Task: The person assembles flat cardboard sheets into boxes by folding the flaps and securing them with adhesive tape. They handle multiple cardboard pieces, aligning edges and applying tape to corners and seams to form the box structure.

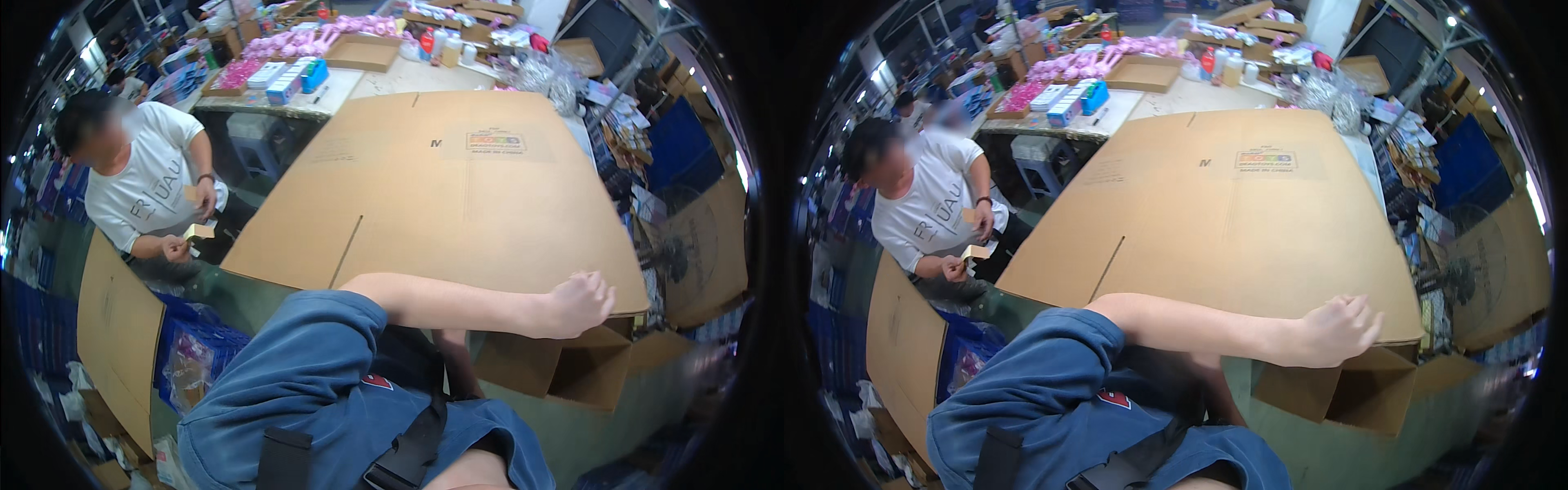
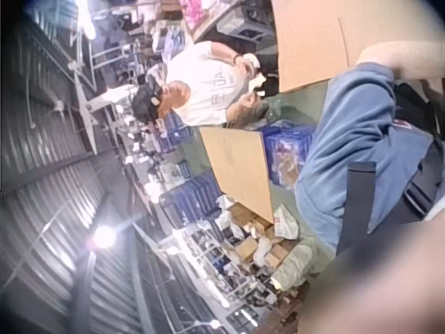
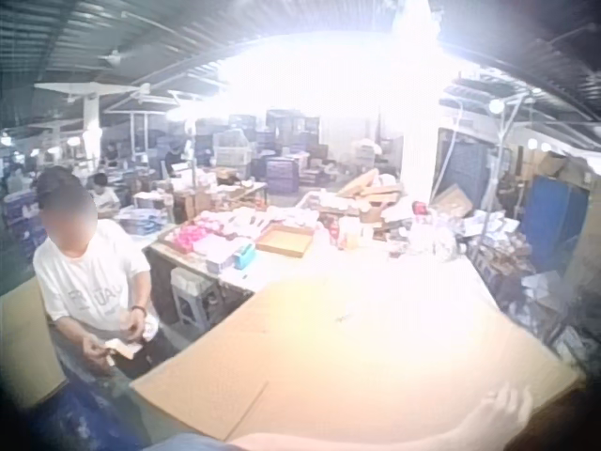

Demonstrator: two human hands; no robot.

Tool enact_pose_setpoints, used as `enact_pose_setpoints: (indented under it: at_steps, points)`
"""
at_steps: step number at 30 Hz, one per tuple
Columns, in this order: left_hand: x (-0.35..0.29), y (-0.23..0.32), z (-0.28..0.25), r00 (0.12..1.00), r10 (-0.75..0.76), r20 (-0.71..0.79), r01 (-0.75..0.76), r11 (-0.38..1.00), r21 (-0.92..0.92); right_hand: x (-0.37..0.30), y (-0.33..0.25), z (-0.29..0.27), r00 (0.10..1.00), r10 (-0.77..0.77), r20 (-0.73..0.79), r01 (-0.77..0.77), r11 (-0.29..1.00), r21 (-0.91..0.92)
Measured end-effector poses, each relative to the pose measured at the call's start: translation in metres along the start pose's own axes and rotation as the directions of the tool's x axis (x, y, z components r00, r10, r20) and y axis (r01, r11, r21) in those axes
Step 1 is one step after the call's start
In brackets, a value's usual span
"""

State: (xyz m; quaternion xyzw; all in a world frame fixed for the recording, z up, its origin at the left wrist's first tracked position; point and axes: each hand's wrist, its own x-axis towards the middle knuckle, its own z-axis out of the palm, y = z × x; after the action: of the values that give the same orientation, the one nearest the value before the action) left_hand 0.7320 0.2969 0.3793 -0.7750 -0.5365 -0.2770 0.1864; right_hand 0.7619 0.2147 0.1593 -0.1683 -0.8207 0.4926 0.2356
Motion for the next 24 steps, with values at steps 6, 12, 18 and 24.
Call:
enact_pose_setpoints:
  at_steps: [6,12,18,24]
  points:
    - [-0.063,0.039,0.084,0.971,0.032,0.239,-0.041,0.999,0.033,-0.087,0.052,0.033,0.919,0.385,0.087,-0.354,0.71,0.609]
    - [-0.121,0.049,0.099,0.943,-0.131,0.306,0.246,0.894,-0.375,-0.121,0.056,0.039,0.827,0.534,0.177,-0.328,0.202,0.923]
    - [-0.232,0.014,0.039,0.758,-0.4,0.516,0.643,0.591,-0.487,-0.11,0.058,0.054,0.795,0.573,0.198,-0.253,0.017,0.967]
    - [-0.391,-0.011,-0.072,0.21,-0.697,0.686,0.931,-0.071,-0.357,-0.09,0.057,0.066,0.595,0.712,0.372,-0.383,-0.156,0.911]
